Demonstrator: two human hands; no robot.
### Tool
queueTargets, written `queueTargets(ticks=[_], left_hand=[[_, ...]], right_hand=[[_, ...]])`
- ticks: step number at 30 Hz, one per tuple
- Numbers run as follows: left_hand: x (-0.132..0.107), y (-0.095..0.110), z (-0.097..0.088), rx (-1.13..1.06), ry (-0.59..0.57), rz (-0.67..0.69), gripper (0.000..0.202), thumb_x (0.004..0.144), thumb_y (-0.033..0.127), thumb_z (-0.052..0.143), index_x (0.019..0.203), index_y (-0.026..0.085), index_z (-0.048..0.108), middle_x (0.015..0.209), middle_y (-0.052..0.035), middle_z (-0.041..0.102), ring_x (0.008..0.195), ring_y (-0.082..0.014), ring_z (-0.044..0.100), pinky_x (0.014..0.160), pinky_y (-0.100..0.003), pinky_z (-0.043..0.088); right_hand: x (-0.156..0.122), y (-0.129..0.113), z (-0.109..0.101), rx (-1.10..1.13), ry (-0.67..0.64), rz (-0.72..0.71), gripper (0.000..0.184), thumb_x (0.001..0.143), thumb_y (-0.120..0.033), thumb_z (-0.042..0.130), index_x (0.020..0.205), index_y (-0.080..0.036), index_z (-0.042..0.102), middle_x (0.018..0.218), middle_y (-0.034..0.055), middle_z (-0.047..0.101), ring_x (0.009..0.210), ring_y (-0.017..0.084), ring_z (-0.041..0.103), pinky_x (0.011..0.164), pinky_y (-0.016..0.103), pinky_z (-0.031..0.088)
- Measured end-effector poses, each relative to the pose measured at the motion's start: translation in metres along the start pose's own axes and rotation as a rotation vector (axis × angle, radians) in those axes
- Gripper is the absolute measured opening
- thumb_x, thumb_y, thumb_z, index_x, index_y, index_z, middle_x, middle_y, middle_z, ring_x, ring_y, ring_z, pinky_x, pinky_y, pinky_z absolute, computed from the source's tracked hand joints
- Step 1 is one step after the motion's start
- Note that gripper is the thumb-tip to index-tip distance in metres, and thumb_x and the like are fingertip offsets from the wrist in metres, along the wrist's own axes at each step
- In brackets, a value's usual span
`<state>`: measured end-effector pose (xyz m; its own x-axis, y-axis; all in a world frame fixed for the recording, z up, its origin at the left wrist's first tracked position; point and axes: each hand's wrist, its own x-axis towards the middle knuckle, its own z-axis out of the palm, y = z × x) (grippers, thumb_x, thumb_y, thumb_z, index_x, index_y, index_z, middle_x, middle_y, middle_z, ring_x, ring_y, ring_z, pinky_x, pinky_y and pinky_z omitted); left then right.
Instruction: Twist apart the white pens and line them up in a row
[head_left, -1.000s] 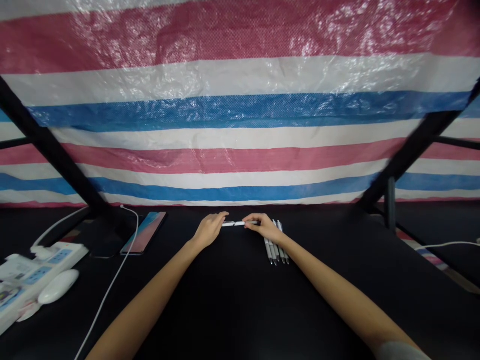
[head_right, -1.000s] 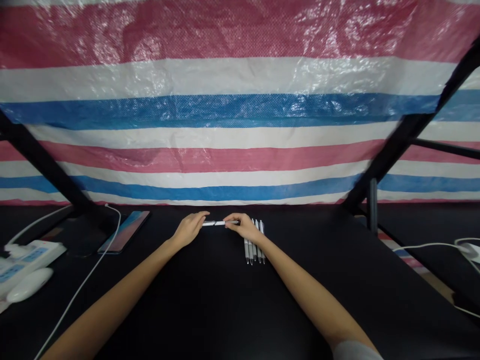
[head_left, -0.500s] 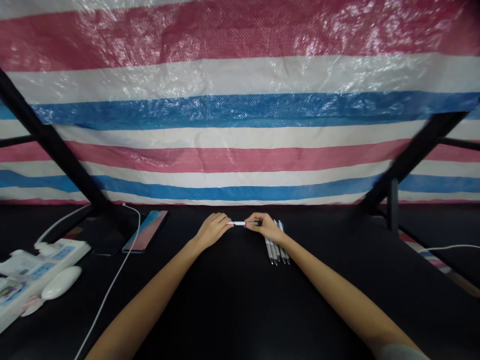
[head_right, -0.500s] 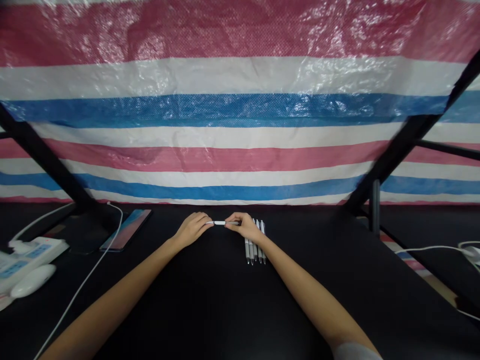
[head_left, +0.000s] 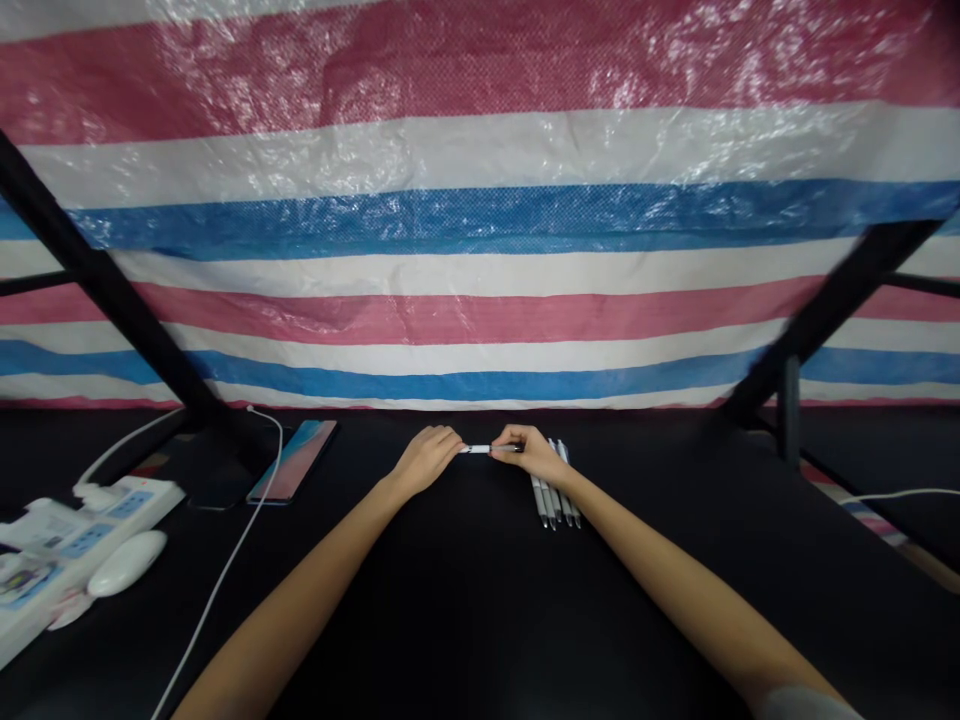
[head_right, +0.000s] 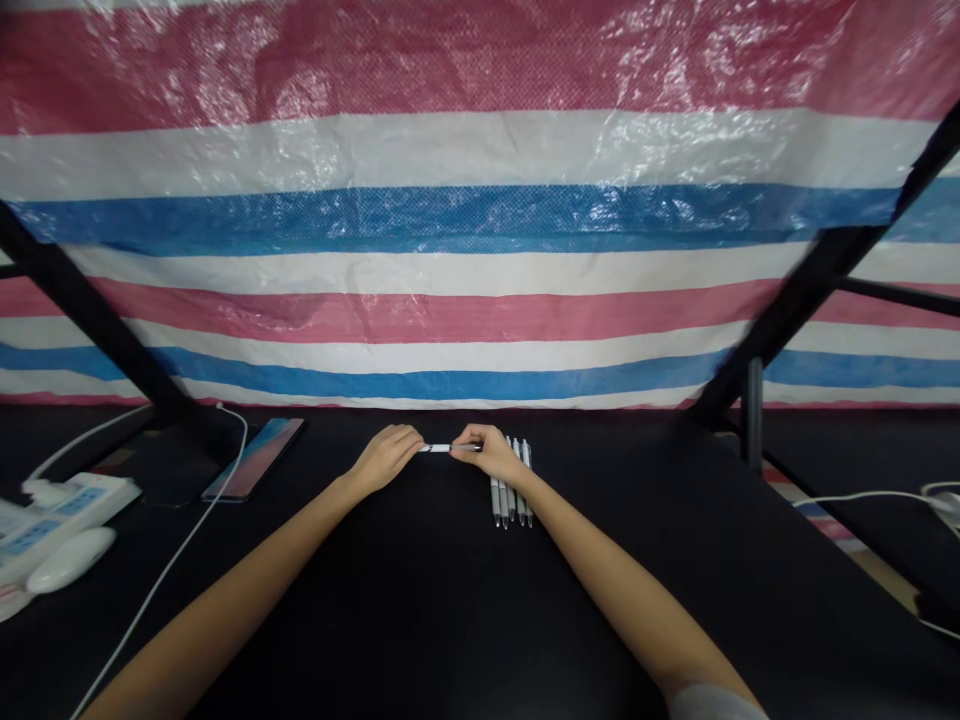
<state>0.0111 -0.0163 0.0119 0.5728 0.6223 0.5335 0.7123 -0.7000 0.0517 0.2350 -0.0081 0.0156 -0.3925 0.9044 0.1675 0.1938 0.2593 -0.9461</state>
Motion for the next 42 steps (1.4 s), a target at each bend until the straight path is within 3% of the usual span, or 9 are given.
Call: queueTargets(ticks=[4, 12, 17, 24, 30, 34, 38, 42], left_hand=[[-0.001, -0.002, 0.002, -0.069, 0.051, -0.025, 0.028, 0.090, 0.041, 0.042, 0.099, 0.017, 0.054, 0.088, -0.0055, 0.062, 0.079, -0.0178, 0.058, 0.071, -0.032, 0.044], [0.000, -0.001, 0.001, -0.020, 0.048, 0.026, 0.027, 0.093, 0.032, 0.035, 0.089, 0.017, 0.058, 0.089, -0.0054, 0.061, 0.080, -0.0169, 0.058, 0.072, -0.031, 0.045], [-0.001, -0.002, 0.002, -0.049, 0.084, -0.006, 0.030, 0.088, 0.041, 0.044, 0.103, 0.017, 0.054, 0.100, -0.0082, 0.060, 0.088, -0.0196, 0.058, 0.077, -0.033, 0.046], [0.000, -0.001, 0.000, -0.035, 0.037, 0.008, 0.028, 0.093, 0.033, 0.036, 0.088, 0.016, 0.057, 0.091, -0.0066, 0.059, 0.081, -0.0172, 0.058, 0.074, -0.031, 0.046], [-0.002, -0.004, 0.004, -0.063, 0.080, -0.022, 0.034, 0.085, 0.042, 0.050, 0.107, 0.016, 0.051, 0.105, -0.0102, 0.057, 0.092, -0.0218, 0.056, 0.081, -0.035, 0.046], [-0.002, -0.004, 0.004, -0.155, 0.066, -0.052, 0.021, 0.086, 0.035, 0.049, 0.095, 0.017, 0.054, 0.094, -0.0072, 0.058, 0.085, -0.0191, 0.056, 0.077, -0.033, 0.045], [0.001, -0.009, 0.004, -0.423, 0.116, -0.204, 0.012, 0.079, 0.029, 0.059, 0.082, 0.018, 0.057, 0.083, -0.0032, 0.058, 0.071, -0.0134, 0.054, 0.067, -0.027, 0.045], [0.003, -0.020, 0.006, -0.847, 0.146, -0.508, 0.031, 0.059, 0.028, 0.076, 0.082, 0.016, 0.058, 0.069, 0.0005, 0.059, 0.056, -0.0095, 0.051, 0.057, -0.023, 0.044]], right_hand=[[0.000, 0.000, 0.000, -0.005, 0.019, -0.013, 0.023, 0.064, -0.036, 0.072, 0.069, -0.016, 0.061, 0.075, 0.0032, 0.064, 0.073, 0.017, 0.060, 0.073, 0.033, 0.045], [0.000, 0.000, -0.001, 0.039, 0.015, -0.006, 0.020, 0.066, -0.034, 0.070, 0.069, -0.017, 0.059, 0.074, 0.0035, 0.066, 0.073, 0.017, 0.060, 0.073, 0.032, 0.044], [0.001, 0.002, -0.001, 0.028, 0.040, -0.024, 0.020, 0.065, -0.033, 0.071, 0.068, -0.017, 0.059, 0.072, 0.0015, 0.063, 0.072, 0.016, 0.059, 0.072, 0.032, 0.044], [0.001, 0.003, 0.000, 0.045, 0.033, -0.016, 0.020, 0.066, -0.032, 0.071, 0.069, -0.017, 0.058, 0.073, 0.0021, 0.064, 0.072, 0.016, 0.059, 0.072, 0.032, 0.043], [0.001, 0.001, 0.000, 0.047, 0.042, -0.028, 0.020, 0.066, -0.032, 0.070, 0.068, -0.017, 0.058, 0.072, 0.0021, 0.064, 0.073, 0.016, 0.059, 0.073, 0.031, 0.043], [0.001, 0.000, -0.001, 0.056, 0.044, -0.047, 0.017, 0.070, -0.032, 0.067, 0.068, -0.017, 0.058, 0.071, 0.0025, 0.065, 0.072, 0.016, 0.059, 0.074, 0.032, 0.042], [0.001, 0.001, -0.001, 0.061, 0.065, -0.060, 0.017, 0.071, -0.032, 0.066, 0.067, -0.018, 0.056, 0.069, 0.0021, 0.066, 0.072, 0.016, 0.060, 0.075, 0.032, 0.041], [0.003, 0.004, -0.001, 0.109, 0.089, -0.051, 0.019, 0.071, -0.033, 0.066, 0.068, -0.019, 0.054, 0.070, 0.0020, 0.066, 0.073, 0.016, 0.060, 0.076, 0.032, 0.041]])
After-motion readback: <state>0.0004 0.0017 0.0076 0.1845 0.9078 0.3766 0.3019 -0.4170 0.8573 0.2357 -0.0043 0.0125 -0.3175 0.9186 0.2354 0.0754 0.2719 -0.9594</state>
